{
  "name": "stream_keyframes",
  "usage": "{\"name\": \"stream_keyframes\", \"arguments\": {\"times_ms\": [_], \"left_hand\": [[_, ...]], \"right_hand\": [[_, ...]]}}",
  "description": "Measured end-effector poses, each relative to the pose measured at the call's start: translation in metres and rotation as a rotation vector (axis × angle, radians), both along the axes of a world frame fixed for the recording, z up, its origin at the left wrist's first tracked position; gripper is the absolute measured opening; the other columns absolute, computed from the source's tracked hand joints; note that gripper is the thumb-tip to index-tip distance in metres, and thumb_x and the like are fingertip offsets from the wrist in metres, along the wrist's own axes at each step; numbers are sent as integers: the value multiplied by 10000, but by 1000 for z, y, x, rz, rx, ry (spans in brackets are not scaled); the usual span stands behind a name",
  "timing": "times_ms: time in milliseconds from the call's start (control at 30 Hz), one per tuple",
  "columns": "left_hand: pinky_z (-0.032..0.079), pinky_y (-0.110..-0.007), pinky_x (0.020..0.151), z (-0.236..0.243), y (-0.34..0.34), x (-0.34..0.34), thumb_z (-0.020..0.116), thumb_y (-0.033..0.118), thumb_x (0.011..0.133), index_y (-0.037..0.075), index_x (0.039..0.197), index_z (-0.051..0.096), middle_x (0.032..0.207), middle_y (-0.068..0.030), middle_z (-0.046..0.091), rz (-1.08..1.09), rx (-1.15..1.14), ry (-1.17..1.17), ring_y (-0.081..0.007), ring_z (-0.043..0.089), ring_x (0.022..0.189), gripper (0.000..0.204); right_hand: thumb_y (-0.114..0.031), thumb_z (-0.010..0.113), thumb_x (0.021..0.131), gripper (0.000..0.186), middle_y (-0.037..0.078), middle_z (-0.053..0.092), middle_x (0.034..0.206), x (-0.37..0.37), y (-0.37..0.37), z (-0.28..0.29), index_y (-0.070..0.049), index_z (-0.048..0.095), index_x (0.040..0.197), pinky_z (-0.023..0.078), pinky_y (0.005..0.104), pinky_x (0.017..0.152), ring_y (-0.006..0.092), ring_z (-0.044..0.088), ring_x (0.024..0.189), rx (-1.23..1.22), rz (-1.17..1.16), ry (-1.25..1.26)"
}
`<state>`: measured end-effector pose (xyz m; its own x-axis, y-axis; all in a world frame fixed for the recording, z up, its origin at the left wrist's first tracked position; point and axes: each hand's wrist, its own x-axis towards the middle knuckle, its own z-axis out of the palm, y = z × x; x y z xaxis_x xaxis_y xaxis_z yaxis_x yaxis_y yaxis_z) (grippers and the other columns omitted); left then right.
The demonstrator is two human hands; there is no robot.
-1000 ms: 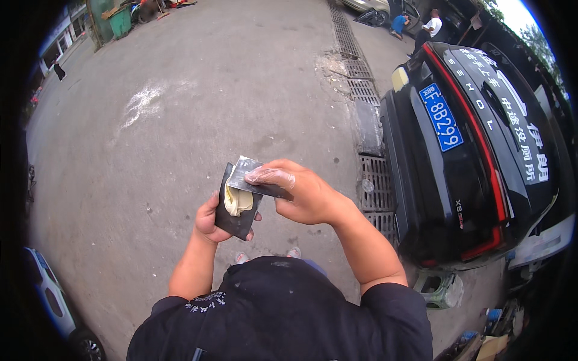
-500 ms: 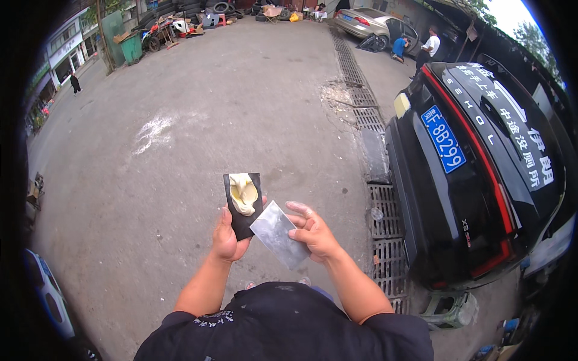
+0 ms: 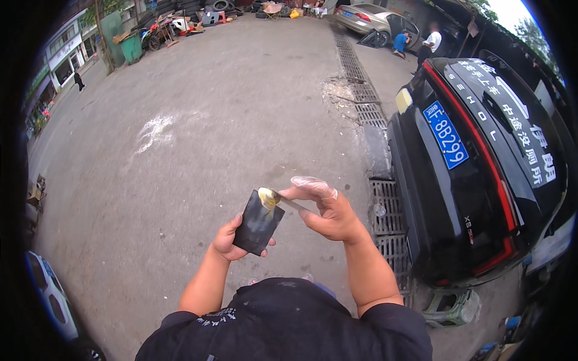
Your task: The person mixes a yellow filler compound on a metal plate using a scraper, then applies the filler to a damaged area on the rear quarter panel of a black car. The person smooths the filler over the repair area.
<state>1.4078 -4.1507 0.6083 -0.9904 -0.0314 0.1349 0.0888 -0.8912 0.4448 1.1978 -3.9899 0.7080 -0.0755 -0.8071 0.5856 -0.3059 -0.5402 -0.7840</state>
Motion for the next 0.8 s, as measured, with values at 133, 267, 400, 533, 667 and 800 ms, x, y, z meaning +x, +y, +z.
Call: {"name": "stream_keyframes", "arguments": {"times_ms": [133, 267, 400, 533, 667, 800], "left_hand": [[556, -572, 754, -8, 5, 3, 489, 487, 976, 63, 1457, 360, 1388, -208, 491, -102, 135, 189, -464, 608, 1087, 655], [540, -583, 794, -9, 13, 0, 459, 498, 986, 63, 1457, 360, 1415, -187, 471, -26, 137, 153, -467, 574, 1143, 648], [491, -537, 935, 2, 16, -8, 398, 520, 1007, 100, 1494, 310, 1442, -131, 453, 292, -56, -13, -365, 501, 1270, 649], [444, -445, 1015, 1, 26, -24, 352, 545, 1017, 115, 1522, 264, 1416, -75, 471, 555, -305, -159, -229, 458, 1313, 668], [435, -389, 997, -8, 22, -19, 352, 530, 1025, 104, 1520, 274, 1417, -54, 462, 691, -467, -283, -179, 466, 1266, 658], [451, -350, 978, -6, 27, -30, 336, 518, 1034, 61, 1517, 289, 1389, -76, 493, 785, -622, -224, -176, 492, 1237, 668]], "right_hand": [[139, 548, 722, 635, 128, 644, 1255, 24, -14, 3, -65, 526, 1322, 420, 408, 1058, 285, 550, 1252, 111, 128, 73], [90, 565, 735, 579, 143, 640, 1260, 3, -15, -6, -28, 534, 1301, 476, 373, 997, 268, 614, 1169, 308, -55, 244], [52, 574, 752, 553, 137, 637, 1261, 7, -23, 5, -26, 540, 1299, 478, 357, 994, 280, 632, 1140, 318, -435, 400], [57, 572, 748, 573, 155, 616, 1285, 48, -24, -16, -36, 536, 1312, 475, 384, 996, 329, 588, 1186, 380, -444, 464], [72, 559, 748, 568, 169, 616, 1281, 44, -18, -12, -26, 533, 1307, 472, 386, 1006, 326, 576, 1214, 379, -459, 441], [47, 568, 777, 528, 179, 635, 1231, 57, -36, 2, -23, 521, 1298, 493, 377, 974, 325, 598, 1183, 368, -384, 422]]}}
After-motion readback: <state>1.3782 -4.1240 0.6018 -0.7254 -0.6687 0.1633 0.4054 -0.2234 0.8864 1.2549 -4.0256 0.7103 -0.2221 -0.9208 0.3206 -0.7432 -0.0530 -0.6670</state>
